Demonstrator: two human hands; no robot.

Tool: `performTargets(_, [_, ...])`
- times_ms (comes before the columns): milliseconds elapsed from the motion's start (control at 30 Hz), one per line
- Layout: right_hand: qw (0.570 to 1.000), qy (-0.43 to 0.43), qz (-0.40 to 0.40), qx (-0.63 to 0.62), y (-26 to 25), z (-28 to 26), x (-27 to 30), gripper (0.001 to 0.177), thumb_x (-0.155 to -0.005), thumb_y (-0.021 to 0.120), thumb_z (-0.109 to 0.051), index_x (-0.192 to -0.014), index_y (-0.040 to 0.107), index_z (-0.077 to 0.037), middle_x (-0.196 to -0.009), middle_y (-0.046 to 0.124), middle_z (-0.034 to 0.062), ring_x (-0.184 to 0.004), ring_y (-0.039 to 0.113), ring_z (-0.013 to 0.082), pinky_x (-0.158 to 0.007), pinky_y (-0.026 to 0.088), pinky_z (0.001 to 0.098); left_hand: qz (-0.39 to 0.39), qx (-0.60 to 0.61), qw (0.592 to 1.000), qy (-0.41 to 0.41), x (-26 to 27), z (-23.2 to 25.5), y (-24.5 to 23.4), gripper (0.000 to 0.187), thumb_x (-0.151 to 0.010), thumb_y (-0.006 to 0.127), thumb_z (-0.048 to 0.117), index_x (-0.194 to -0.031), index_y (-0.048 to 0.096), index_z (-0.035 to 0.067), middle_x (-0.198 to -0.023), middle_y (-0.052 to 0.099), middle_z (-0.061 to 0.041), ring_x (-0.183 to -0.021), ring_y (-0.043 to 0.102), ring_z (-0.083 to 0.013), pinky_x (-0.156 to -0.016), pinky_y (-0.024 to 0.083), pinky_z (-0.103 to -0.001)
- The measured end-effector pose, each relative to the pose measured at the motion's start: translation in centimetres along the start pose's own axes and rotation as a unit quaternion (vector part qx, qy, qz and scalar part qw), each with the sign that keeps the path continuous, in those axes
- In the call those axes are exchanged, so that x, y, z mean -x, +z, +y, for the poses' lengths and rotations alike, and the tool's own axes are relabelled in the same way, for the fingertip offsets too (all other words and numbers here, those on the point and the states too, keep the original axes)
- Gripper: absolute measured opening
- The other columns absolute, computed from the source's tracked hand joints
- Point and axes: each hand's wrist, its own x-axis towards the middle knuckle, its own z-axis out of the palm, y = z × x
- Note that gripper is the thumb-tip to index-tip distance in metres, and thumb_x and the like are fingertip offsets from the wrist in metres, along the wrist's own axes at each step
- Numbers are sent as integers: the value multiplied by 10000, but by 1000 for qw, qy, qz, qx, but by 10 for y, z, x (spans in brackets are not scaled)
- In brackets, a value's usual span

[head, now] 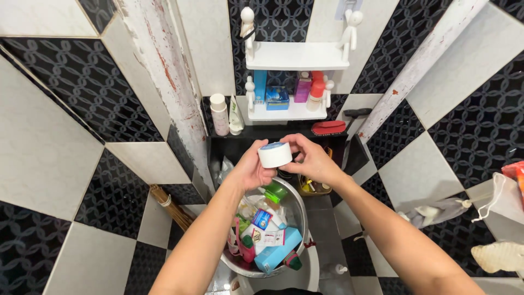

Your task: Organize bathroom toiletries and hygiene products from a basin onto a wall-mounted shelf.

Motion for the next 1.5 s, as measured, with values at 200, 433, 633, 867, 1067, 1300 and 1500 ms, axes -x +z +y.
performTargets(200, [929, -85, 140, 331, 4, -7, 5, 648, -728, 862, -216, -1310, 592, -127, -1222, 606, 47, -967, 681, 168, -816, 569, 317, 94, -68, 987, 110, 20, 5, 43, 495, -964, 455, 586, -1120, 634, 152, -841, 701, -15, -625, 643, -123, -471, 437, -249])
performTargets(433, [952, -164, 74, 247, 0, 1, -3, 733, -667, 918, -300, -1262, 557, -70, -1301, 559, 116, -1044, 620, 273, -724, 551, 348, 82, -124, 966, 214, -20, -9, -14, 471, -1042, 683, 390, -1357, 551, 66, -1019, 703, -40, -746, 648, -105, -563, 493, -260])
performTargets(633, [941, -104, 195, 257, -14, 37, -58, 657, -688, 910, -343, -1191, 573, -88, -1110, 692, 135, -1014, 681, 263, -832, 544, 394, 180, -118, 960, 177, 11, 9, 13, 615, -947, 608, 463, -1480, 440, 207, -1260, 618, -11, -992, 666, -149, -756, 564, -325])
performTargets(867, [898, 3, 278, 341, -43, 44, -166, 633, -676, 903, -310, -1141, 546, -72, -1068, 658, 195, -969, 657, 384, -814, 526, 475, 263, -193, 933, 155, 36, 3, -52, 577, -922, 659, 442, -1409, 587, 140, -1284, 681, 4, -1038, 683, -141, -765, 542, -301])
performTargets(1067, [881, 15, 293, 371, -55, 112, -218, 588, -676, 916, -241, -1155, 620, -73, -1080, 655, 247, -988, 651, 442, -877, 525, 504, 327, -169, 916, 156, 68, -1, -100, 508, -910, 695, 393, -1330, 654, 111, -1204, 711, 4, -990, 702, -141, -703, 540, -274])
performTargets(1300, [878, -57, 326, 346, -52, 129, -229, 570, -668, 940, -155, -1154, 660, -54, -1034, 667, 221, -963, 643, 435, -866, 528, 492, 360, -138, 907, 168, 83, -10, -120, 470, -910, 720, 321, -1308, 659, 78, -1158, 720, -17, -936, 710, -143, -676, 546, -266])
performTargets(1500, [874, -100, 358, 313, -7, 77, -161, 562, -760, 869, -116, -1256, 624, -17, -1088, 594, 200, -843, 632, 350, -765, 525, 454, 384, -186, 890, 162, 78, -25, -129, 438, -919, 712, 279, -1303, 661, 76, -1086, 743, 7, -907, 708, -108, -702, 536, -259])
